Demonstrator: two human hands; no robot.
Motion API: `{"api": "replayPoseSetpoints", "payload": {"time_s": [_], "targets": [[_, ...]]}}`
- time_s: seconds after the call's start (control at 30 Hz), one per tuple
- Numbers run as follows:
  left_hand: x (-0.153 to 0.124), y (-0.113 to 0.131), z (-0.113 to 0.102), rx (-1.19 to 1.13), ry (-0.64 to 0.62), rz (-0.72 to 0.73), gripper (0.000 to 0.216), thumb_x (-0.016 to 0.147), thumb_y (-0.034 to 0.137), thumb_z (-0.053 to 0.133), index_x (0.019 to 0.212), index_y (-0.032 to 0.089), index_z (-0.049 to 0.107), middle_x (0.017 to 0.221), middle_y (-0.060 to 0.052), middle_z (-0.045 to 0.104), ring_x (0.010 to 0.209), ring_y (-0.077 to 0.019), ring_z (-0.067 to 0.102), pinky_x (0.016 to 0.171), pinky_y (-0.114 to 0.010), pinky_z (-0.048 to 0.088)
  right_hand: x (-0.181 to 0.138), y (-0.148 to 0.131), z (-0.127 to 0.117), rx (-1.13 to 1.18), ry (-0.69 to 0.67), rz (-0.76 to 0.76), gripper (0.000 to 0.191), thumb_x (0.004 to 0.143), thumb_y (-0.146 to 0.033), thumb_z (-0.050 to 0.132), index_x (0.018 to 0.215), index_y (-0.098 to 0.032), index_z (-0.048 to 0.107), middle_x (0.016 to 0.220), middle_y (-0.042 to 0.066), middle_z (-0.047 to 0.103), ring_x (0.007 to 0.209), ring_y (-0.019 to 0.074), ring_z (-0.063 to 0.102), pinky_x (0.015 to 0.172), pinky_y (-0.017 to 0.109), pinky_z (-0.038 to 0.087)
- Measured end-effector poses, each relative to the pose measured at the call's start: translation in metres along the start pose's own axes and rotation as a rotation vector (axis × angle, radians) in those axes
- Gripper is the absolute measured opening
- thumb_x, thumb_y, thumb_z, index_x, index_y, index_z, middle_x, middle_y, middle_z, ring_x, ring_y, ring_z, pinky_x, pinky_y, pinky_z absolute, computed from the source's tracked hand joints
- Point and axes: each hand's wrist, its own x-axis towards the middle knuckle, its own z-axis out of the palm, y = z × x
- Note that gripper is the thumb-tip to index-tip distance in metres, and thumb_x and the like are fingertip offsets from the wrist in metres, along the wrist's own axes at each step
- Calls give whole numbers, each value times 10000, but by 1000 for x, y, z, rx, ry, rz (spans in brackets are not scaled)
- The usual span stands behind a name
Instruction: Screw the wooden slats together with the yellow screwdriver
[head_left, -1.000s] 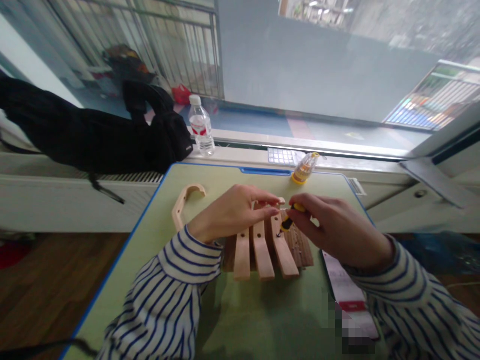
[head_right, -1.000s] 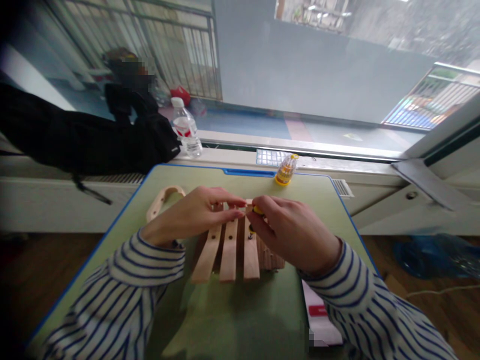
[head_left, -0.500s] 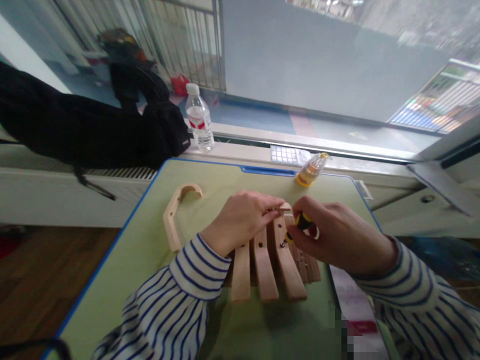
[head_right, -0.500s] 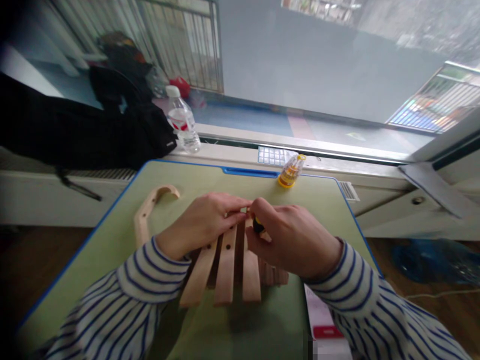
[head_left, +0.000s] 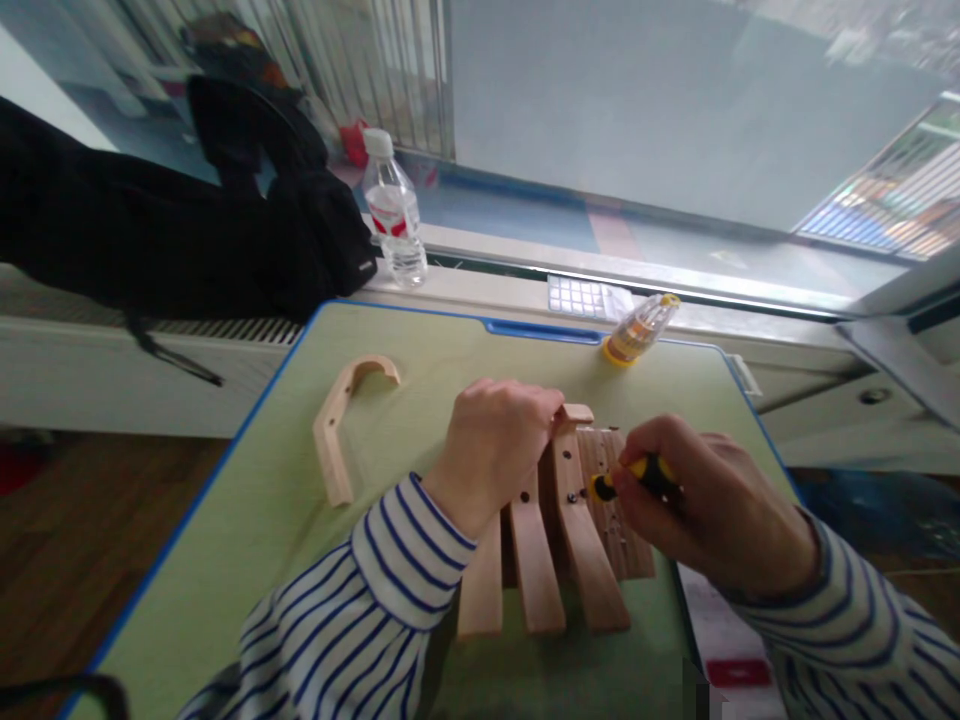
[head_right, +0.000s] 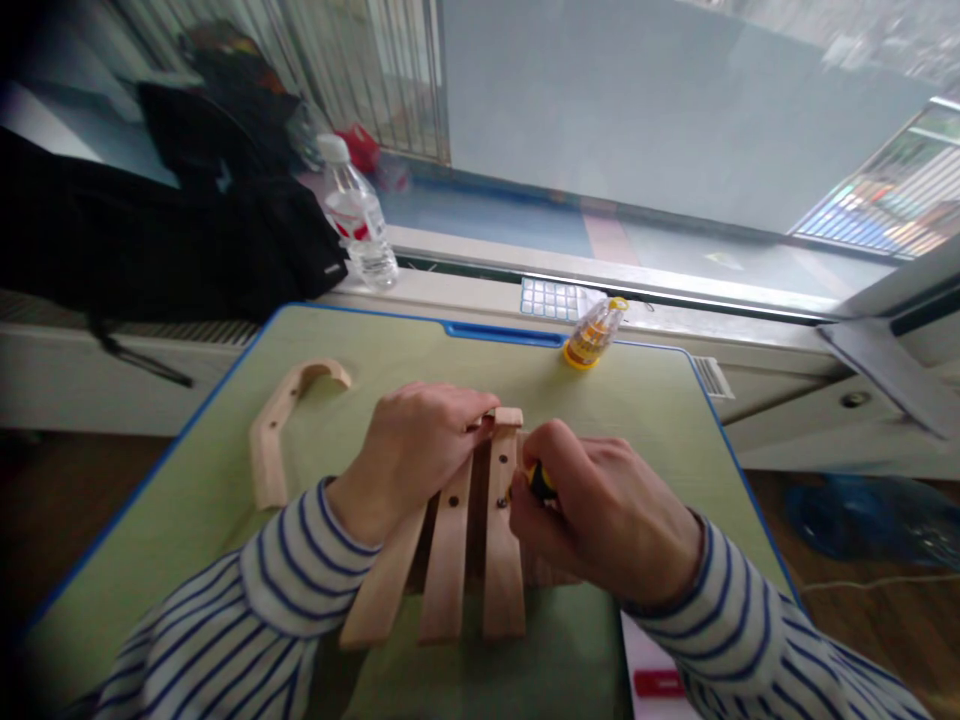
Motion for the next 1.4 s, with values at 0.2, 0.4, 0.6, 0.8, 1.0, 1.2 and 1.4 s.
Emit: {"api": "replayPoseSetpoints", "payload": {"time_s": [0.2,0.4,0.6,0.8,1.0,1.2,1.4], "targets": [[1,2,1,3,13,-34,185,824,271,459,742,227,619,670,2,627,636,-173,558,556,-289,305,-5,3,3,-11,25,-79,76,777,-156,480,819,-169,417,533,-70,480,414,44,413,411,176,305],[0,2,2,1,7,-40,189,829,252,442,739,233,607,690,11,637,642,-182,562,554,-291,304,-9,4,5,-55,33,-142,47,789,-174,469,807,-181,426,589,-34,555,466,72,493,455,206,364],[0,1,1,-9,-6,-43,192,829,247,434,744,238,605,693,9,638,653,-185,566,552,-290,305,-11,3,6,-29,22,-163,69,790,-153,470,827,-175,417,614,-19,584,482,79,513,460,218,378],[0,2,0,-31,-22,-11,191,835,224,430,778,222,612,717,4,640,705,-177,573,612,-297,338,-12,3,6,-18,19,-164,90,782,-135,480,831,-168,412,620,-13,589,487,81,519,448,218,374],[0,2,1,-27,-25,14,194,842,230,432,753,200,602,719,-7,640,719,-180,571,641,-307,348,-12,3,7,-16,-3,-144,100,777,-139,482,843,-171,414,636,-7,600,489,88,538,446,219,387],[1,3,0,-33,-31,22,184,838,233,446,754,201,606,719,-7,644,710,-172,573,637,-304,351,-14,0,5,-9,-7,-136,117,769,-131,484,841,-183,408,651,1,612,520,105,565,460,228,409],[-1,5,0,-12,-25,-9,192,839,243,449,757,201,619,686,-17,638,702,-186,571,625,-313,351,-15,-1,5,-10,-23,-128,127,772,-133,497,839,-183,401,675,13,623,529,105,571,466,229,412]]}}
